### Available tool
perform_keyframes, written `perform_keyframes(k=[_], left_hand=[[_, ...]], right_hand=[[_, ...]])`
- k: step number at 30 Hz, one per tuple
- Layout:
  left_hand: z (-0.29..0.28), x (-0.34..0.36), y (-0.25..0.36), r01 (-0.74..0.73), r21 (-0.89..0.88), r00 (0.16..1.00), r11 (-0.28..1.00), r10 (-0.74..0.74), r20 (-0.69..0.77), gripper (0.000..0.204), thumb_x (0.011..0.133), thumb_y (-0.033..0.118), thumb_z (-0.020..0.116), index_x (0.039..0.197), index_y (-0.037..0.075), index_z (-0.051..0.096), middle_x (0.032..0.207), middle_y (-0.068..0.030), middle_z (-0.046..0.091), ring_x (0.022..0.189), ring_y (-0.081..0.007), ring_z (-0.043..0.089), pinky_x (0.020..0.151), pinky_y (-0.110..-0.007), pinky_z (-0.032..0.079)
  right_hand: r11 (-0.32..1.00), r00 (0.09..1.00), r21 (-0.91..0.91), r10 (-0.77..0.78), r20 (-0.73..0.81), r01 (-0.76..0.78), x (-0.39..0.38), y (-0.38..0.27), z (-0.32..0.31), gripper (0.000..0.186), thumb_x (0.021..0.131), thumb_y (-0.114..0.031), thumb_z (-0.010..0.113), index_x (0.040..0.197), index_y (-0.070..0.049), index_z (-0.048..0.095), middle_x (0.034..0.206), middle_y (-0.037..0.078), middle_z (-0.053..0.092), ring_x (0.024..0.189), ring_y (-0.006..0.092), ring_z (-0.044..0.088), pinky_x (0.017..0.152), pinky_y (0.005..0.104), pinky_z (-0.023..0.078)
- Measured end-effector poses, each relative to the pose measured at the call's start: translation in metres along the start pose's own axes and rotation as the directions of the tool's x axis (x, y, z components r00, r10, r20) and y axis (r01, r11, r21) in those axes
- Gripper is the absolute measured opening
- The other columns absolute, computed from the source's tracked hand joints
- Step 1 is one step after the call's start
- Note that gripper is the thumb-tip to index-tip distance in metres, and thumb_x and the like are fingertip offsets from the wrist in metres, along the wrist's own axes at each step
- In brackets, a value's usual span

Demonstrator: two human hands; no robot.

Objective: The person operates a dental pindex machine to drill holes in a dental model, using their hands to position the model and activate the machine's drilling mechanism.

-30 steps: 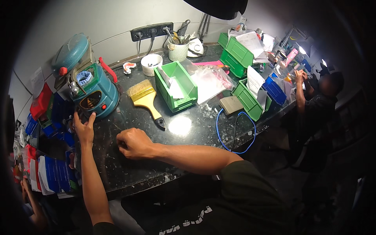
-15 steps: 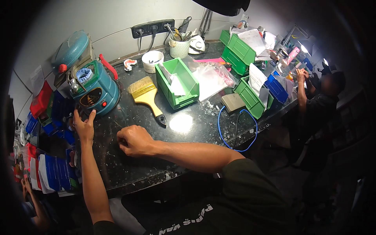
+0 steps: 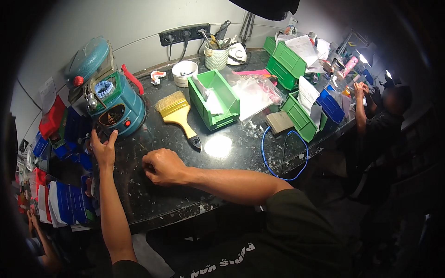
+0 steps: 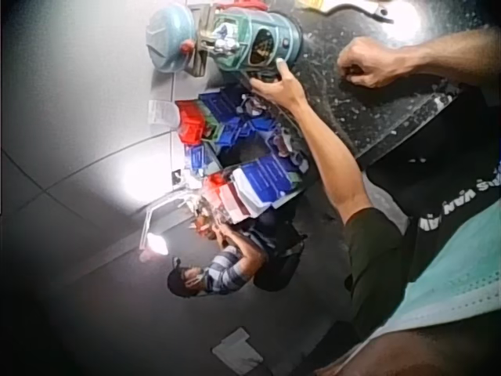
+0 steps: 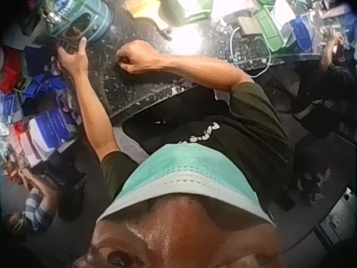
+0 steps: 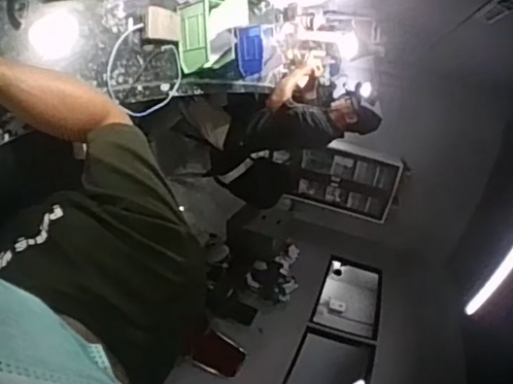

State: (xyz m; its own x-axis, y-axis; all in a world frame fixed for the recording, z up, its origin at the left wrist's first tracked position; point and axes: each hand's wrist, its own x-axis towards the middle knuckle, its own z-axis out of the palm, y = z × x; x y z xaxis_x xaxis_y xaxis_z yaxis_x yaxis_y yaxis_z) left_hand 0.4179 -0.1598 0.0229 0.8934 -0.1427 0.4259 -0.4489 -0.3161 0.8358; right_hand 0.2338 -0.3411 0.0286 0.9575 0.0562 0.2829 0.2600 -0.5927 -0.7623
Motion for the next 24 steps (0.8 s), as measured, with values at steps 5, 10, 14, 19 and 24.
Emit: perform_keyframes(k=[5,10,14,19,24], left_hand=[[-0.0012,0.0014,-0.0064,-0.023,-0.020,1.000,1.000,0.023,-0.006,0.072,0.089,0.025,0.084,0.148,0.000,0.050,0.143,-0.0176,0.052,0.126,-0.0304,0.059,0.096,-0.044,0.054],[0.0003,0.0002,-0.0016,-0.034,0.058,0.999,0.998,0.035,-0.020,0.062,0.093,0.012,0.079,0.146,-0.001,0.050,0.136,-0.0142,0.061,0.121,-0.0224,0.064,0.095,-0.035,0.057],[0.0012,0.0006,-0.0053,-0.038,0.061,0.999,0.997,0.038,-0.010,0.063,0.094,0.013,0.079,0.147,-0.001,0.049,0.138,-0.0147,0.060,0.121,-0.0225,0.064,0.096,-0.035,0.057],[-0.0012,0.0022,-0.0078,-0.018,-0.029,1.000,0.999,0.018,-0.003,0.075,0.089,0.028,0.084,0.149,0.001,0.049,0.144,-0.0180,0.052,0.129,-0.0322,0.057,0.098,-0.047,0.052],[-0.0013,0.0013,-0.0086,-0.027,0.089,0.999,0.996,0.029,-0.020,0.064,0.094,0.013,0.079,0.149,0.000,0.049,0.142,-0.0151,0.058,0.122,-0.0224,0.063,0.095,-0.035,0.057]], right_hand=[[1.000,1.000,-0.001,-0.001,0.000,0.001,0.0006,-0.0012,0.0005,0.010,0.080,-0.011,0.073,0.085,-0.004,0.070,0.088,0.016,0.072,0.085,0.0385,0.071,0.075,0.0484,0.057],[1.000,1.000,-0.001,-0.005,0.005,0.005,0.0002,0.0001,0.0005,0.010,0.080,-0.012,0.073,0.085,-0.004,0.070,0.087,0.016,0.072,0.086,0.0390,0.071,0.075,0.0489,0.057],[1.000,1.000,0.000,0.001,-0.003,-0.001,-0.0011,-0.0002,0.0005,0.010,0.080,-0.011,0.073,0.085,-0.004,0.070,0.087,0.016,0.072,0.086,0.0393,0.071,0.076,0.0490,0.057],[1.000,1.000,-0.007,-0.002,0.003,0.002,0.0002,-0.0026,0.0006,0.010,0.080,-0.011,0.072,0.086,-0.004,0.070,0.088,0.016,0.072,0.086,0.0390,0.071,0.076,0.0489,0.057],[1.000,1.000,-0.007,0.002,0.012,-0.002,0.0005,-0.0012,0.0018,0.010,0.080,-0.011,0.072,0.087,-0.004,0.070,0.088,0.015,0.072,0.086,0.0387,0.071,0.076,0.0488,0.057]])
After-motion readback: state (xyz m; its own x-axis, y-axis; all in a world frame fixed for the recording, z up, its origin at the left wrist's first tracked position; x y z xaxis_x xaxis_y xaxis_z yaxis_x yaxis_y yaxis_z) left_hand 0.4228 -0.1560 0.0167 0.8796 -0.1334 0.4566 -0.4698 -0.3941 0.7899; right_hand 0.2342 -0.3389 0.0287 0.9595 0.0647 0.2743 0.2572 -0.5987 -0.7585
